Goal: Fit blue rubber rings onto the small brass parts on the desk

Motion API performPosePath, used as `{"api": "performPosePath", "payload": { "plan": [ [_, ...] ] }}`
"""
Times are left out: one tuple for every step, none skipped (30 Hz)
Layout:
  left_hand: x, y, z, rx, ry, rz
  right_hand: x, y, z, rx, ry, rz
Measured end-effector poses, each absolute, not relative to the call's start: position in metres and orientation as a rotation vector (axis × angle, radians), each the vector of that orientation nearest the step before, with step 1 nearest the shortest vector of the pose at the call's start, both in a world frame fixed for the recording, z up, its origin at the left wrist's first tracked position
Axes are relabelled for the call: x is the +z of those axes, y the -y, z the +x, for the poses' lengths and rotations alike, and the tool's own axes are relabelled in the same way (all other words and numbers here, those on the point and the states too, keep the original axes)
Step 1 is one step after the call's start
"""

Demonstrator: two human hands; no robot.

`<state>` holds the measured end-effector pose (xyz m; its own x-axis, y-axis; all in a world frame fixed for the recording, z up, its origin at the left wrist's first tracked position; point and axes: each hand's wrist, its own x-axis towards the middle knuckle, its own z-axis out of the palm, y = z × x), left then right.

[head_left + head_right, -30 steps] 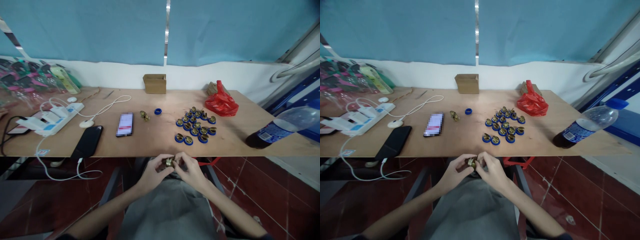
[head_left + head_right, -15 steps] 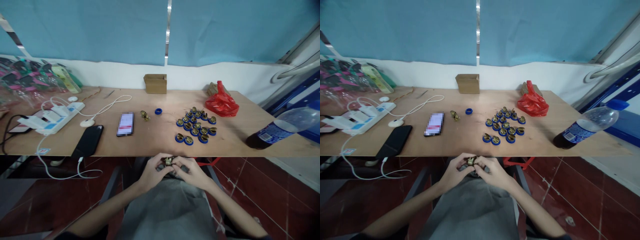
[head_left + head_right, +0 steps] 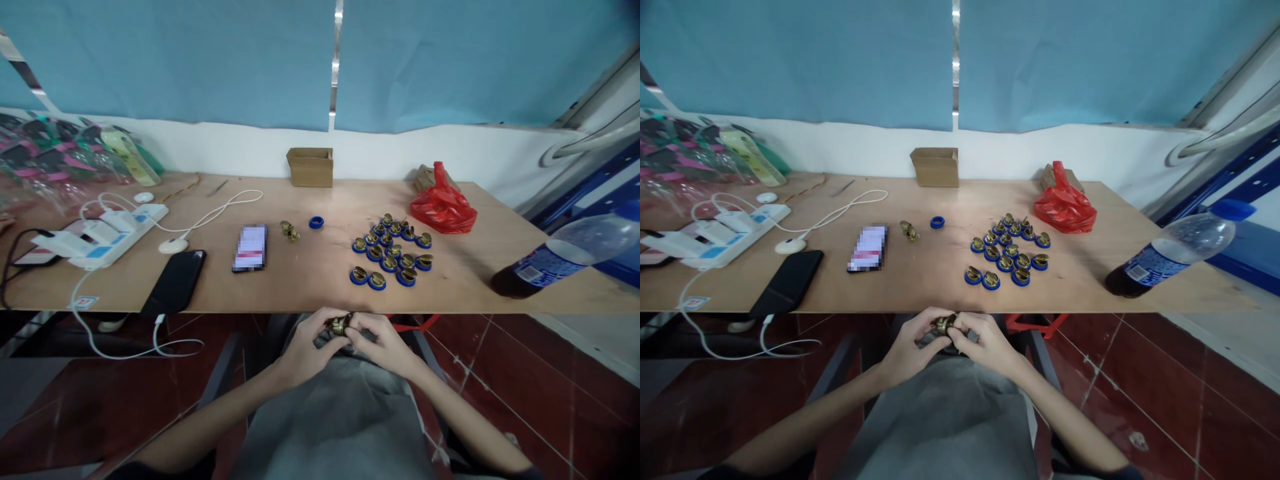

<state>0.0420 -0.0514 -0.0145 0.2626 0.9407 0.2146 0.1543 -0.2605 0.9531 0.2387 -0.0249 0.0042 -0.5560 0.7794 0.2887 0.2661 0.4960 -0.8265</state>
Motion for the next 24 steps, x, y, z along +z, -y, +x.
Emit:
{"api": "performPosePath", "payload": {
  "plan": [
    [-0.015,0.052,0.042,1.107,-1.025,1.619,0.005,0.025,0.239,1.007,2.067,-0.857],
    [-0.015,0.052,0.041,1.118,-1.019,1.607,0.005,0.026,0.239,1.033,2.057,-0.857],
    [-0.015,0.051,0.041,1.13,-1.011,1.599,0.006,0.026,0.239,1.066,2.044,-0.854],
    [-0.015,0.051,0.04,1.143,-1.007,1.596,0.006,0.027,0.239,1.101,2.026,-0.848],
    [-0.016,0.051,0.04,1.156,-1.007,1.601,0.007,0.027,0.24,1.126,2.006,-0.843],
    [-0.017,0.05,0.039,1.171,-1.013,1.619,0.007,0.028,0.24,1.136,1.984,-0.844],
    [-0.017,0.05,0.038,1.19,-1.026,1.646,0.007,0.028,0.24,1.131,1.959,-0.849],
    [-0.018,0.049,0.037,1.213,-1.042,1.679,0.007,0.029,0.24,1.117,1.933,-0.859],
    [-0.019,0.048,0.035,1.237,-1.061,1.714,0.007,0.029,0.24,1.099,1.909,-0.869],
    [-0.019,0.047,0.034,1.261,-1.078,1.749,0.007,0.029,0.241,1.082,1.887,-0.88],
    [-0.019,0.046,0.033,1.281,-1.095,1.78,0.006,0.029,0.241,1.067,1.869,-0.888],
    [-0.019,0.046,0.032,1.293,-1.112,1.809,0.006,0.028,0.241,1.054,1.856,-0.893],
    [-0.018,0.045,0.031,1.298,-1.129,1.84,0.005,0.028,0.241,1.037,1.849,-0.898],
    [-0.017,0.044,0.031,1.296,-1.147,1.872,0.005,0.028,0.241,1.014,1.846,-0.905],
    [-0.016,0.043,0.03,1.292,-1.165,1.903,0.005,0.027,0.241,0.991,1.847,-0.912],
    [-0.015,0.043,0.03,1.289,-1.179,1.93,0.005,0.027,0.241,0.966,1.851,-0.917],
    [-0.014,0.043,0.03,1.287,-1.189,1.949,0.005,0.027,0.241,0.938,1.857,-0.922],
    [-0.013,0.043,0.03,1.286,-1.193,1.961,0.005,0.027,0.24,0.91,1.867,-0.925],
    [-0.012,0.043,0.031,1.284,-1.194,1.97,0.006,0.027,0.24,0.879,1.876,-0.926],
    [-0.012,0.043,0.031,1.28,-1.191,1.977,0.006,0.027,0.24,0.851,1.883,-0.926],
    [-0.011,0.043,0.031,1.278,-1.184,1.985,0.006,0.027,0.24,0.823,1.889,-0.926],
    [-0.011,0.043,0.031,1.274,-1.175,1.993,0.006,0.027,0.24,0.8,1.895,-0.926],
    [-0.011,0.043,0.032,1.272,-1.166,2.0,0.006,0.027,0.24,0.784,1.901,-0.929],
    [-0.011,0.043,0.032,1.268,-1.161,2.003,0.006,0.027,0.241,0.777,1.909,-0.936]
  ]
}}
